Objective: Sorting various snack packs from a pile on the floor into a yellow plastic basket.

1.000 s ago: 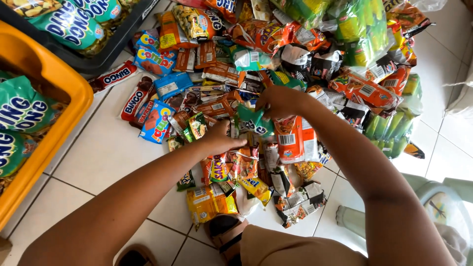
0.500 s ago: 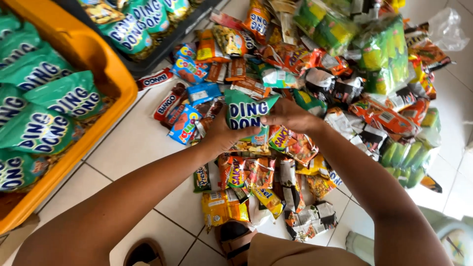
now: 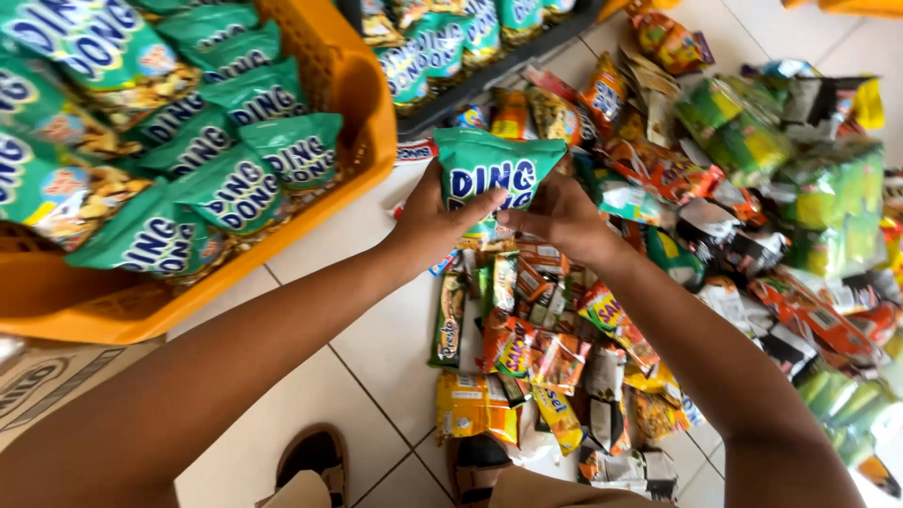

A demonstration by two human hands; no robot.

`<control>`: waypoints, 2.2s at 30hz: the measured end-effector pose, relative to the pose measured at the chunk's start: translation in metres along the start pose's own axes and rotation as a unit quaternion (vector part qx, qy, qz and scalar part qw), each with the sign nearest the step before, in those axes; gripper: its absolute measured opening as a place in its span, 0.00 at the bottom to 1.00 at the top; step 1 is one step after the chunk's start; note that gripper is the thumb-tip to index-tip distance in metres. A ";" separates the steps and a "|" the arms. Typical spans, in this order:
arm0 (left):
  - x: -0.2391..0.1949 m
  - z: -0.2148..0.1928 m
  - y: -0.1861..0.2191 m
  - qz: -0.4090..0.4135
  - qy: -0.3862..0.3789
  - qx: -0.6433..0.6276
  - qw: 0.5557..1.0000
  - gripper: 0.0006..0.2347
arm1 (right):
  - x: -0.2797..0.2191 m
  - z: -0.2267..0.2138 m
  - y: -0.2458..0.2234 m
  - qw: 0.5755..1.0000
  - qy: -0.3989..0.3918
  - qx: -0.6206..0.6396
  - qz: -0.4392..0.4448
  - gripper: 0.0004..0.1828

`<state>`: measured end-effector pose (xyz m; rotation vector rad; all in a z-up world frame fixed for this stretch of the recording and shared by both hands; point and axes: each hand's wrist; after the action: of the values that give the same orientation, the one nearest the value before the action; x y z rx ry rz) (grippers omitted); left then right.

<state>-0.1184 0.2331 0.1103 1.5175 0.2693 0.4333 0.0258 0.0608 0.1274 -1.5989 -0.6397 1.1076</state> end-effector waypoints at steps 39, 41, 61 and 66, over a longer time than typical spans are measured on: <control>-0.017 -0.322 -0.040 0.066 0.343 0.303 0.887 0.34 | 0.288 0.301 -0.011 0.961 0.059 -0.024 -0.270 0.32; -0.031 -0.309 -0.032 0.077 0.329 0.353 0.873 0.36 | 0.289 0.299 -0.010 0.961 0.073 -0.057 -0.259 0.34; 0.036 0.059 -0.053 0.277 -0.127 0.262 0.916 0.15 | 0.049 -0.075 0.100 0.909 0.199 -0.288 -0.225 0.27; 0.006 0.166 -0.096 0.077 -0.303 0.260 0.914 0.14 | 0.006 -0.160 0.175 0.772 0.264 -0.568 -0.106 0.30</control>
<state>-0.0316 0.0865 0.0232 2.1230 -0.2501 -0.0169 0.1496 -0.0613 -0.0344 -2.6102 -1.1596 -0.0751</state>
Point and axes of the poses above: each hand's wrist, its own x-axis towards the middle knuckle, its own z-axis out of the palm, y = z × x, and after that the axes turned 2 degrees about z, right-handed
